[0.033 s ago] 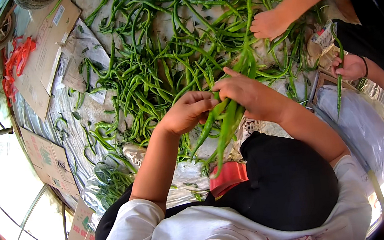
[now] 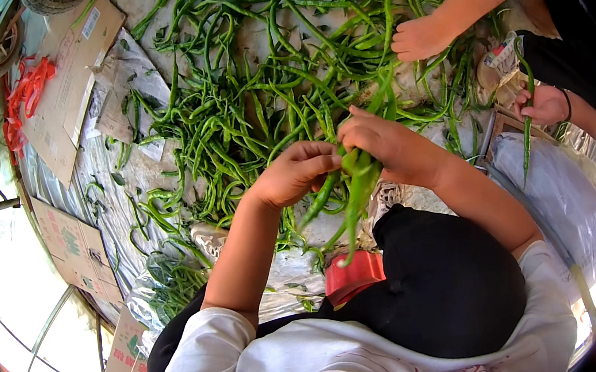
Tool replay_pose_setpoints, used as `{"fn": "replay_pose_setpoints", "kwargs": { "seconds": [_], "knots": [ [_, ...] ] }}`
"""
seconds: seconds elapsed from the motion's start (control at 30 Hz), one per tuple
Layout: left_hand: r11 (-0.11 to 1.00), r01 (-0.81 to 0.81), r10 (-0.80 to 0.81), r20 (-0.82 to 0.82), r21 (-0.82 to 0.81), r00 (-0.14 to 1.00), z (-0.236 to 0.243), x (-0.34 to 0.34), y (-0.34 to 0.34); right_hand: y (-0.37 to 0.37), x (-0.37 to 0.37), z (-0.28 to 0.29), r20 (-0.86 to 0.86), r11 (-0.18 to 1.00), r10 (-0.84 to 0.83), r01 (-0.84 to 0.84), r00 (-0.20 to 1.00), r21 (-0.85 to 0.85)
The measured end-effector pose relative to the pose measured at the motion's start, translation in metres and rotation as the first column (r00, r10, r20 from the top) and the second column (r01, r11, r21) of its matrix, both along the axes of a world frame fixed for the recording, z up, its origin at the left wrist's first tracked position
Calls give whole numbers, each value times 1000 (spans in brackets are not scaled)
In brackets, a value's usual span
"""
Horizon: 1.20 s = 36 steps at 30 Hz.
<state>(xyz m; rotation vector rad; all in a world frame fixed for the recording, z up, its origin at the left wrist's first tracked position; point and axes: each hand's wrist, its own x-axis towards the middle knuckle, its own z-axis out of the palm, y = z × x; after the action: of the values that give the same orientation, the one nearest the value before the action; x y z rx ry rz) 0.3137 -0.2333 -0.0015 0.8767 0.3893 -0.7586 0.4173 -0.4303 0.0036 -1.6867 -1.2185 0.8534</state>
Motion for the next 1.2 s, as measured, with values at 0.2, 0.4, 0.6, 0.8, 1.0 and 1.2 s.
{"fn": "replay_pose_setpoints", "kwargs": {
  "seconds": [0.2,0.4,0.6,0.8,1.0,1.2],
  "knots": [
    [264,-286,-195,342,921,919,-68,40,37,-9,-3,-3,-107,840,-517,479,850,-255],
    [-150,120,-438,-174,981,882,-114,39,74,-33,23,-10,-434,665,-744,629,508,-403],
    [427,185,-478,47,885,877,-42,10,55,-35,22,-10,-476,651,-751,634,457,-418],
    [352,219,-568,22,910,823,-30,47,52,-33,24,-7,-484,638,-760,639,434,-430],
    [-290,-460,-744,105,839,660,-114,133,59,-26,20,-10,-508,656,-743,624,436,-424],
    [-139,-564,-830,216,814,515,-116,119,85,-35,22,-11,-494,590,-797,623,347,-513]
  ]
}}
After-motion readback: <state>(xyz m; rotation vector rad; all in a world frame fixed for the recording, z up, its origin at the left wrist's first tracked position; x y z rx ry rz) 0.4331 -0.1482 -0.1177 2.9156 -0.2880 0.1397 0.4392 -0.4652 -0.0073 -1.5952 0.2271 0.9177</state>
